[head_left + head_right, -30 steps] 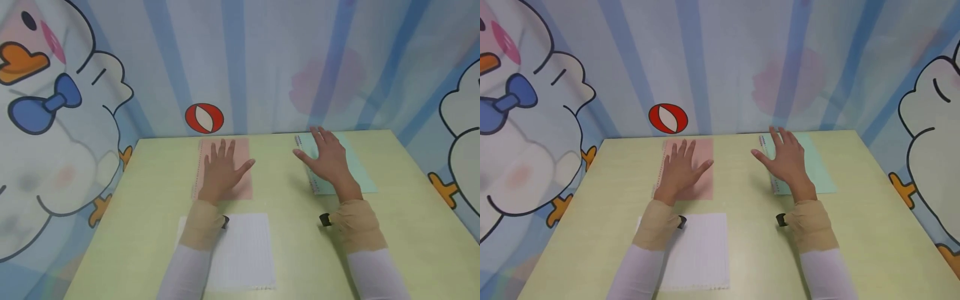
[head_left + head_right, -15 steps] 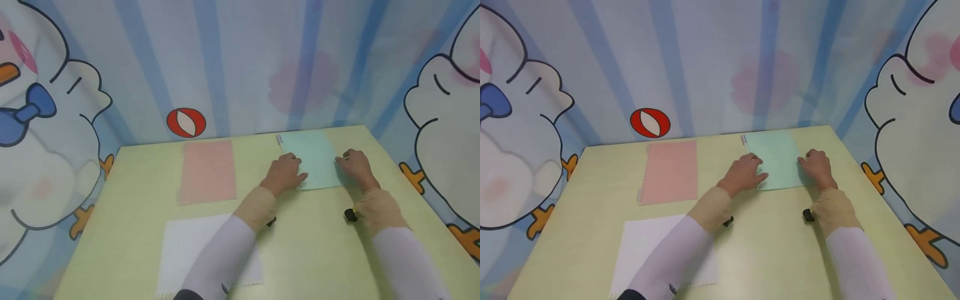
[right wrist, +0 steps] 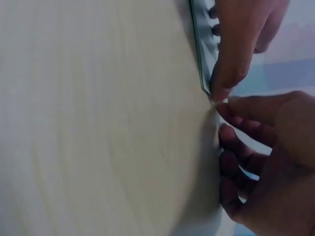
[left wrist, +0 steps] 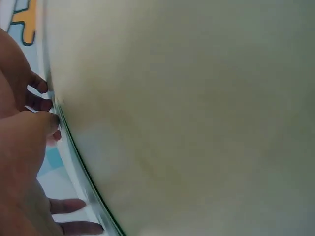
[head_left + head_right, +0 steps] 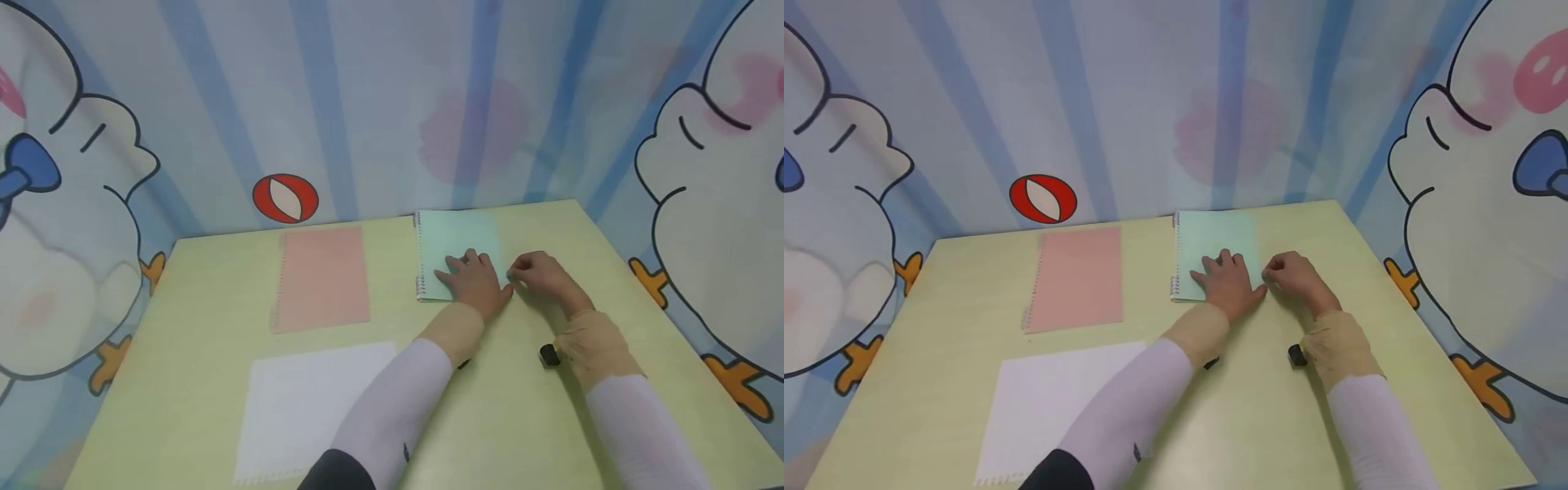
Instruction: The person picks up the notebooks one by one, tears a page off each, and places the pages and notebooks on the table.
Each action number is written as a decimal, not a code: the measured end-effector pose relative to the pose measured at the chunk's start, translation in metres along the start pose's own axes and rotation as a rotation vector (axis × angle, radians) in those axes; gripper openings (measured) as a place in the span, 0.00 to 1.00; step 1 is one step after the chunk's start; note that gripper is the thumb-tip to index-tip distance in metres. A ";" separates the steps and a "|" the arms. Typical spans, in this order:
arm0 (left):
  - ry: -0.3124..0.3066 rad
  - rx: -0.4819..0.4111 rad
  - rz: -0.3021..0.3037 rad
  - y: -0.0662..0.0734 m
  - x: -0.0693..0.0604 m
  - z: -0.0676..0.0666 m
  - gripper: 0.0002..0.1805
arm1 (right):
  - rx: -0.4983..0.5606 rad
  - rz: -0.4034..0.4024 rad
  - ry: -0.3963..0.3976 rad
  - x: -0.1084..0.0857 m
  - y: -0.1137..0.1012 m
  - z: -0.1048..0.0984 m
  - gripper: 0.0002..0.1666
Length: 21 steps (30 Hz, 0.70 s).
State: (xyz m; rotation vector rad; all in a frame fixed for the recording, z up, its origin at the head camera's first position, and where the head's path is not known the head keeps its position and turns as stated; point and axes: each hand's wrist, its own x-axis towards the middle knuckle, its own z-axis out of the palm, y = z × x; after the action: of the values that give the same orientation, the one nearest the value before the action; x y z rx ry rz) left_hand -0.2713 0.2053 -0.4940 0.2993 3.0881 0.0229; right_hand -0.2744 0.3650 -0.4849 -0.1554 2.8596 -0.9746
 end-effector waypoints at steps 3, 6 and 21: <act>-0.085 0.007 -0.087 0.007 0.006 -0.007 0.47 | 0.057 -0.037 -0.035 0.002 0.002 0.004 0.16; -0.178 -0.012 -0.177 0.014 0.011 -0.015 0.41 | 0.101 -0.069 -0.030 0.004 0.006 0.009 0.16; -0.186 -0.189 -0.099 -0.010 0.008 -0.048 0.34 | 0.011 -0.144 -0.054 0.009 -0.016 0.013 0.24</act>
State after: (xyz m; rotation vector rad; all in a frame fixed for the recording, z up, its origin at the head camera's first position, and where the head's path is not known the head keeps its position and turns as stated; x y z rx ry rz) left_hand -0.2833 0.1969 -0.4469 0.1317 2.8842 0.2669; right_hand -0.2801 0.3433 -0.4864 -0.3860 2.8251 -0.9946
